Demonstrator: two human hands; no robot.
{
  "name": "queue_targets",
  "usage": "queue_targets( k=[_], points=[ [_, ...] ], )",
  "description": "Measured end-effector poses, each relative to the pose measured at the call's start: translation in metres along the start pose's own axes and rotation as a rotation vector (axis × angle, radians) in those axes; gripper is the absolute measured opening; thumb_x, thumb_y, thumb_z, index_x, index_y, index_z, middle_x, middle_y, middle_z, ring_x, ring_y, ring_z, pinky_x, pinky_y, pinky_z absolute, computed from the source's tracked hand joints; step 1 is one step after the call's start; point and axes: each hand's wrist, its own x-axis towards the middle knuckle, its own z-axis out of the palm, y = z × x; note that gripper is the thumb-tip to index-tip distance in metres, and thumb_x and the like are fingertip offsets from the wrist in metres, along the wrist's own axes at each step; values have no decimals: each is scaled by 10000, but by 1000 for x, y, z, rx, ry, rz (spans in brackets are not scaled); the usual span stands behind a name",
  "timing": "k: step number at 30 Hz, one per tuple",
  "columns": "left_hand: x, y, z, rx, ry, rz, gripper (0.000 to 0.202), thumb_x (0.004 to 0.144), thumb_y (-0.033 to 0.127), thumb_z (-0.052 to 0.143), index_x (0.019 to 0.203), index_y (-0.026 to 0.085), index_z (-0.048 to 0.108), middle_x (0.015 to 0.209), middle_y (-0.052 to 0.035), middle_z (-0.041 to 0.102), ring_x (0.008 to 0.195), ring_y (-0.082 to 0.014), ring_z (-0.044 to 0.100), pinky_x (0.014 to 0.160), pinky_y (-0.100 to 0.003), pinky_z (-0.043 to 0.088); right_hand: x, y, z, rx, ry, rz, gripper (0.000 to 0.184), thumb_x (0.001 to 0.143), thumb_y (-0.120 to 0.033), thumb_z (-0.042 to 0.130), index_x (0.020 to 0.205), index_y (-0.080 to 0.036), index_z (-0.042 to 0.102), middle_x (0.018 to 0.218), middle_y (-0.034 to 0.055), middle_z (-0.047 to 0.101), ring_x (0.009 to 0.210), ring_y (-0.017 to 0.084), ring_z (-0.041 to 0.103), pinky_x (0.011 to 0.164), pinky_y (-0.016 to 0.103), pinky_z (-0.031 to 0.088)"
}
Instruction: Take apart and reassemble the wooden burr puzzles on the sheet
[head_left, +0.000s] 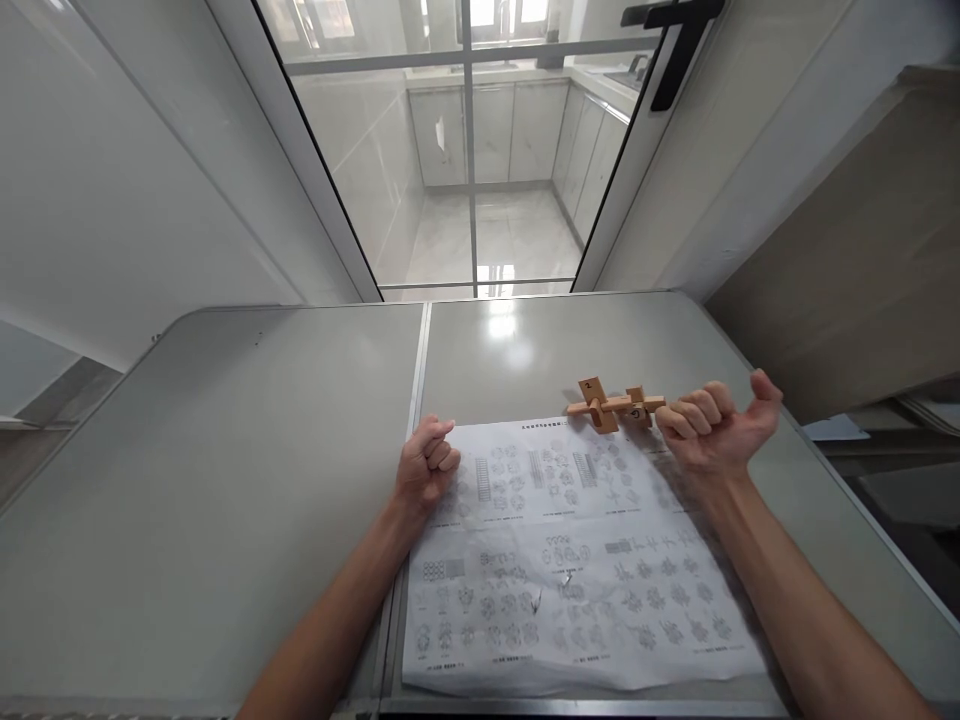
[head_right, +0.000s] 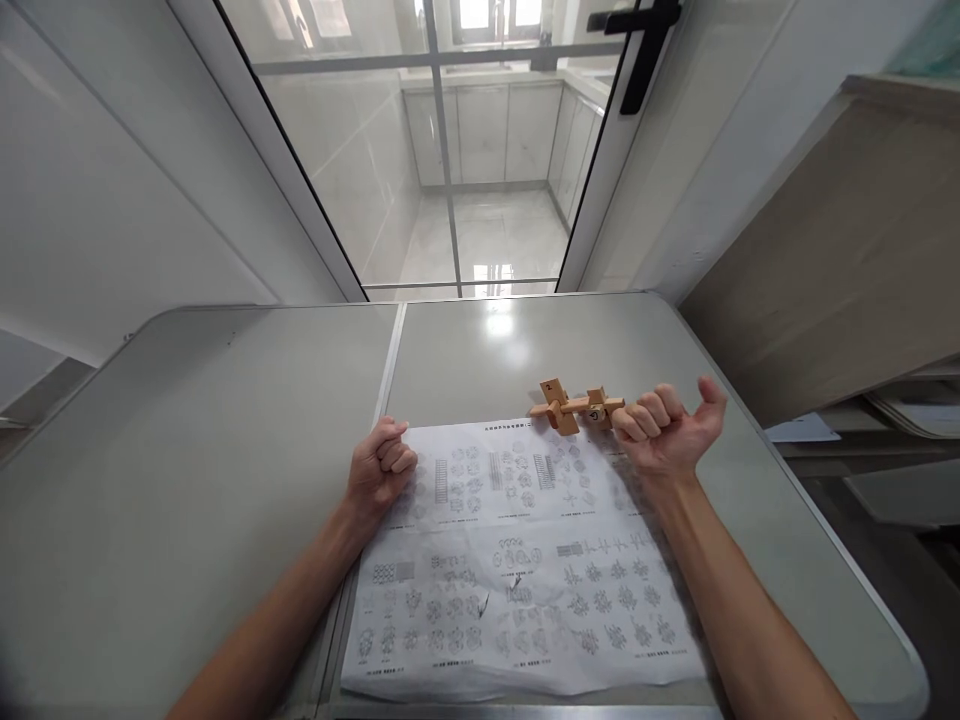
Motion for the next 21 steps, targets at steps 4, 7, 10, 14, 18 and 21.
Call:
queue_targets(
  k=[4, 7, 10, 14, 18, 21],
  points=[
    [-1, -1, 2, -9, -10, -7, 672, 738, 36, 745, 677, 233, 105, 571, 129, -14, 411, -37, -7, 354, -205, 109, 2, -10, -16, 165, -60, 5, 693, 899, -548, 684, 633, -250, 117, 490, -89, 54, 382, 75, 55, 339, 305, 139],
    [-2, -1, 3, -12, -16, -10, 664, 751, 37, 732, 680, 232, 101, 573, 127, -7, 410, -37, -3, 358, -206, 120, 3, -14, -25, 238, -56, -16, 680, 886, -505, 700, 657, -267, 105, 497, -96, 47, 383, 77, 53, 339, 321, 126],
    [-2, -1, 4, -14, -16, -6, 659, 756, 36, 720, 685, 231, 96, 570, 127, -7, 408, -38, -3, 362, -209, 125, 4, -17, -30, 168, 26, -48, 670, 875, -507, 686, 681, -267, 92, 509, -99, 19, 382, 78, 36, 345, 333, 111],
    [-2, -1, 3, -16, -6, 10, 664, 746, 31, 724, 689, 229, 93, 561, 128, -2, 403, -38, 15, 369, -213, 138, 3, -18, -21, 33, 259, -167, 623, 858, -506, 669, 688, -261, 123, 519, -100, 39, 384, 85, 58, 343, 327, 121],
    [-2, -2, 3, -15, 2, 20, 675, 731, 29, 732, 692, 228, 88, 555, 128, 2, 399, -37, 27, 376, -219, 150, 7, -12, -2, -199, 439, -216, 476, 826, -425, 693, 655, -236, 291, 571, -85, 229, 456, 85, 211, 407, 250, 290],
    [-1, -3, 4, -10, 6, 18, 670, 725, 28, 733, 688, 227, 93, 547, 128, 20, 395, -37, 40, 382, -225, 158, 14, 1, 1, -564, 564, -254, 368, 784, -353, 758, 652, -222, 441, 625, -66, 370, 520, 88, 330, 458, 229, 323]
  ],
)
